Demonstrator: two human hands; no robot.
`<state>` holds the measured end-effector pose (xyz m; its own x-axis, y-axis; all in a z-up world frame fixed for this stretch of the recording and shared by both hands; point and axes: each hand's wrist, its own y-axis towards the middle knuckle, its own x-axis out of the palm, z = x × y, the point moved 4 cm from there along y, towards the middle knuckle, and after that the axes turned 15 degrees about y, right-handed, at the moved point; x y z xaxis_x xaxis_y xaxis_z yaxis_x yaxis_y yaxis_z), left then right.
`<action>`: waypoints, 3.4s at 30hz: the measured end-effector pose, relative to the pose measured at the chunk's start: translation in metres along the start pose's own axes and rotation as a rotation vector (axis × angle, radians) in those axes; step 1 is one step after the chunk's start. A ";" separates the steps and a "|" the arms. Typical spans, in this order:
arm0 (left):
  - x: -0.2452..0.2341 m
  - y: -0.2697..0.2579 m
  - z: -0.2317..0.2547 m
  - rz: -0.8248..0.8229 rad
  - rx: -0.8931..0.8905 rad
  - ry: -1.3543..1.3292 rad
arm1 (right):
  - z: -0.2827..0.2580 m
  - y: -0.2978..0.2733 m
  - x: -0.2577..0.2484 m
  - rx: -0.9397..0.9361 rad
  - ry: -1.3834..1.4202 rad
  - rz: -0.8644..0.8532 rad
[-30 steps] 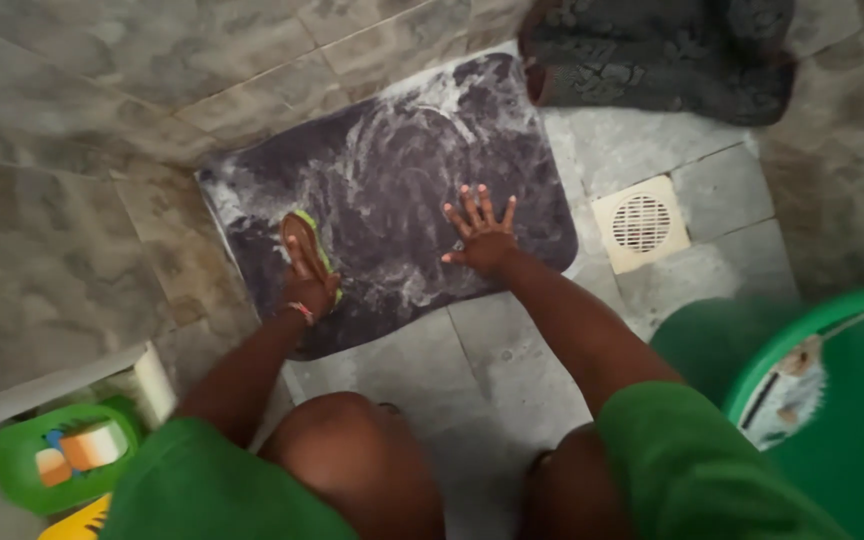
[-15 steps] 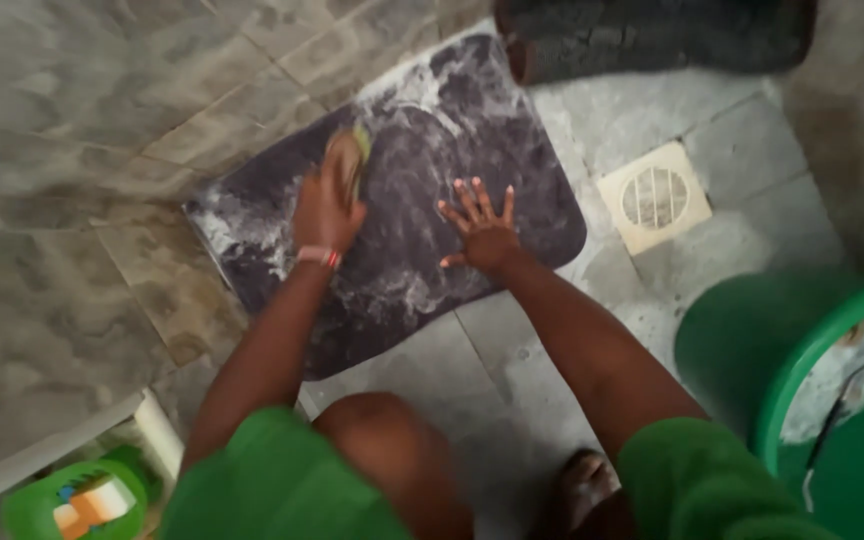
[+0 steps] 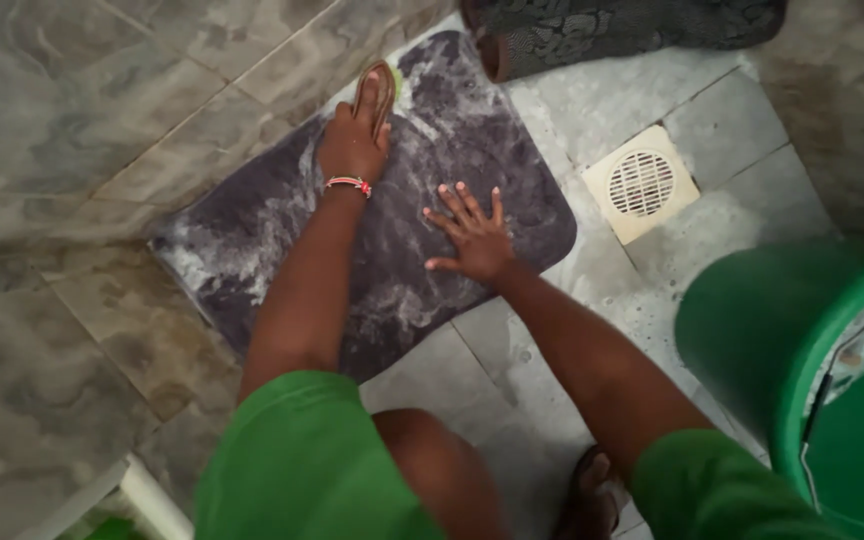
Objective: Scrubbing a floor mat with a brush and soapy water in a bathroom environment.
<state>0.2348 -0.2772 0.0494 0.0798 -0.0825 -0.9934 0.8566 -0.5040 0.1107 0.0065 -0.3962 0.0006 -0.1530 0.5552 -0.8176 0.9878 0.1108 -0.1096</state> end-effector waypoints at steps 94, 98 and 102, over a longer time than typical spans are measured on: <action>-0.005 -0.077 -0.097 0.050 -0.150 -0.033 | 0.031 0.131 -0.046 -0.081 -0.044 0.212; 0.025 -0.113 -0.109 0.032 -0.114 -0.140 | -0.046 0.164 0.005 -0.175 0.119 0.217; -0.013 -0.124 -0.093 -0.102 -0.168 -0.229 | -0.053 0.168 0.012 -0.116 0.170 0.331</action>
<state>0.1744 -0.1339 0.0453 -0.1115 -0.2402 -0.9643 0.9283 -0.3716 -0.0148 0.1692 -0.3276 0.0026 0.1607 0.7040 -0.6918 0.9762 -0.0098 0.2168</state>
